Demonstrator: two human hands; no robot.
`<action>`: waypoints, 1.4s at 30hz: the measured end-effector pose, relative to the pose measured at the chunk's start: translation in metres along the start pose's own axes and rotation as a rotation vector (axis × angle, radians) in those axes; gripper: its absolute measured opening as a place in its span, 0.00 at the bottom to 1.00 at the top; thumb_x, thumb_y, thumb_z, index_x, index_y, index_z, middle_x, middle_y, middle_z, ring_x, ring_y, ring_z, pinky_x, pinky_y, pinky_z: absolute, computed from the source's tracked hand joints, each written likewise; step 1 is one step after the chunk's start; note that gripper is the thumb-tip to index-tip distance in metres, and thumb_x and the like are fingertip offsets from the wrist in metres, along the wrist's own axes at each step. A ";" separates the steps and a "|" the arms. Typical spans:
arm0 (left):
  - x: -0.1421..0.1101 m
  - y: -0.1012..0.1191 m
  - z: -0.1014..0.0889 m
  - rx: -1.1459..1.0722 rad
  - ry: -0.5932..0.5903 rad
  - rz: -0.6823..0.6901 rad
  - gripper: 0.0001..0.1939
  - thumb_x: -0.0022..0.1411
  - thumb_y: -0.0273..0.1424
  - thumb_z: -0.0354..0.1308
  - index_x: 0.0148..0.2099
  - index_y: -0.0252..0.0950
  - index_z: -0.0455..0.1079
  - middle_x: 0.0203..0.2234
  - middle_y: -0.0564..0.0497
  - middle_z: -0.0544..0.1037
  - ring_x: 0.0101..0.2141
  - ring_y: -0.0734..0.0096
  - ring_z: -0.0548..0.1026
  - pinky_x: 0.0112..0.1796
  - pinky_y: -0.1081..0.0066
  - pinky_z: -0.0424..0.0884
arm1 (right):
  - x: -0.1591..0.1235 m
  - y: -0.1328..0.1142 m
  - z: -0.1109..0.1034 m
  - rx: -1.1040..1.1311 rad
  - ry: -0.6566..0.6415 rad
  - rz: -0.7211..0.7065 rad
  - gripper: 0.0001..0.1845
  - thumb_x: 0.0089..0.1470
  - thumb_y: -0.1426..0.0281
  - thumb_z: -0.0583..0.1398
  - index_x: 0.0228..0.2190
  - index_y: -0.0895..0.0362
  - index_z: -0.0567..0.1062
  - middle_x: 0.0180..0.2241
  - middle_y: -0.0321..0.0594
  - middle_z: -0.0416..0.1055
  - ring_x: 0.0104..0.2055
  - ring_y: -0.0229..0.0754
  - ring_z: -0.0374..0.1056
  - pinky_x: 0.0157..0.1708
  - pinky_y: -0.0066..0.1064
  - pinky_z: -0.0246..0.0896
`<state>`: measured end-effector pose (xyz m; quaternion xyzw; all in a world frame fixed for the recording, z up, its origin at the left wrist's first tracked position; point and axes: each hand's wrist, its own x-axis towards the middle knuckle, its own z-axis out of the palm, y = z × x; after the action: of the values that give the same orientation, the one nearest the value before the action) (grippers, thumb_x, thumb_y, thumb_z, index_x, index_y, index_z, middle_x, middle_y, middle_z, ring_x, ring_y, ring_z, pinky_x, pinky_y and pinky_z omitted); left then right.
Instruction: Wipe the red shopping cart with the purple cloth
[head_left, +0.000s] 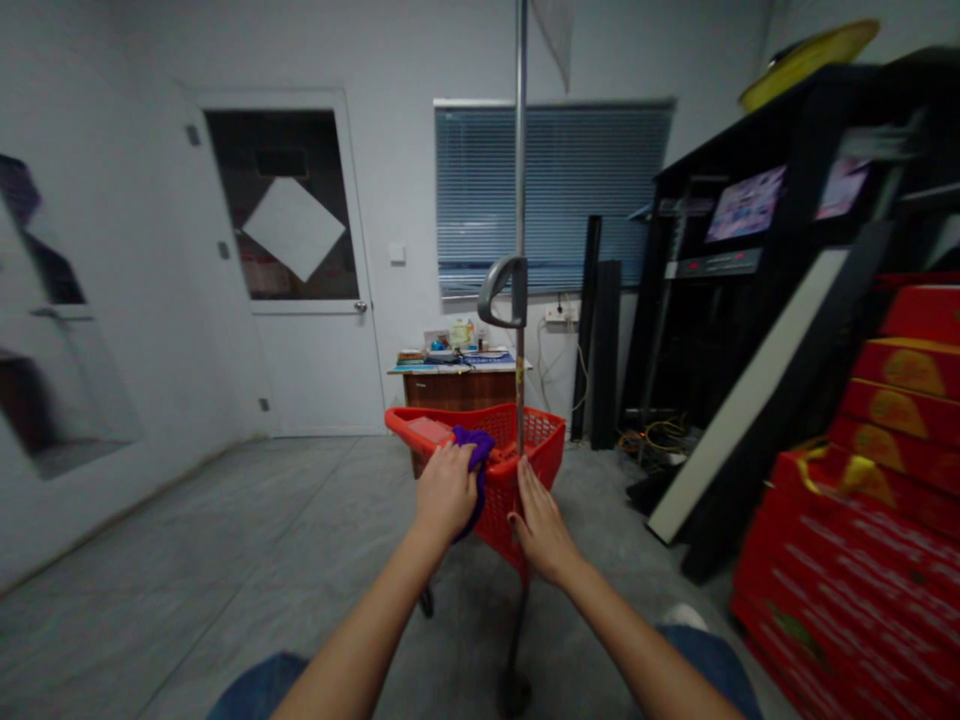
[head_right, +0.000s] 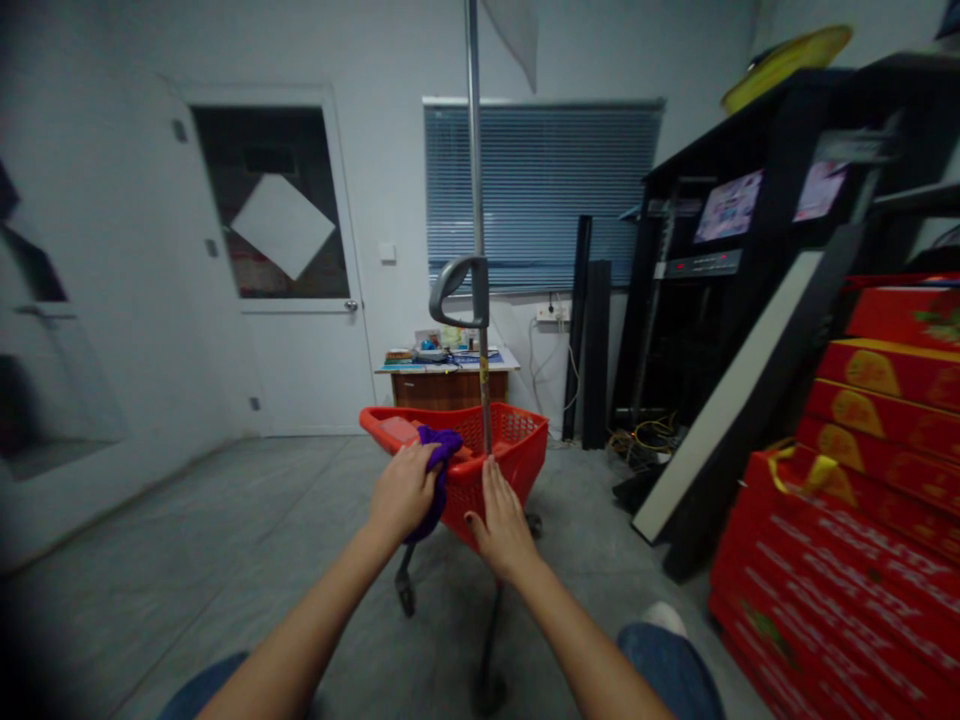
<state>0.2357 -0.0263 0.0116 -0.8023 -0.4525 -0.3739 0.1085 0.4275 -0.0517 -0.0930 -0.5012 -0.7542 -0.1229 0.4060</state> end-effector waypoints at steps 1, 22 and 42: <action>-0.002 0.010 0.001 0.011 0.003 0.015 0.17 0.66 0.28 0.50 0.54 0.34 0.71 0.49 0.41 0.79 0.54 0.56 0.73 0.59 0.54 0.66 | -0.001 0.004 0.004 0.014 0.008 -0.001 0.43 0.65 0.46 0.40 0.69 0.56 0.29 0.72 0.49 0.35 0.72 0.51 0.39 0.66 0.48 0.50; -0.034 0.018 0.004 0.107 0.127 0.000 0.26 0.62 0.23 0.52 0.62 0.34 0.66 0.54 0.39 0.75 0.58 0.51 0.69 0.60 0.52 0.64 | 0.033 0.037 0.036 0.226 -0.028 0.073 0.39 0.65 0.45 0.38 0.69 0.52 0.44 0.70 0.45 0.46 0.71 0.47 0.44 0.68 0.49 0.47; -0.081 -0.077 0.046 0.211 0.282 -0.046 0.33 0.63 0.20 0.48 0.70 0.35 0.55 0.66 0.34 0.61 0.69 0.46 0.48 0.62 0.42 0.58 | 0.073 0.003 0.058 0.151 -0.326 0.108 0.33 0.69 0.52 0.38 0.66 0.51 0.57 0.66 0.42 0.58 0.69 0.45 0.51 0.67 0.48 0.47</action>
<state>0.1713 -0.0117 -0.0898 -0.7156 -0.4877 -0.4353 0.2459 0.3896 0.0322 -0.0774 -0.5222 -0.7892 0.0388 0.3208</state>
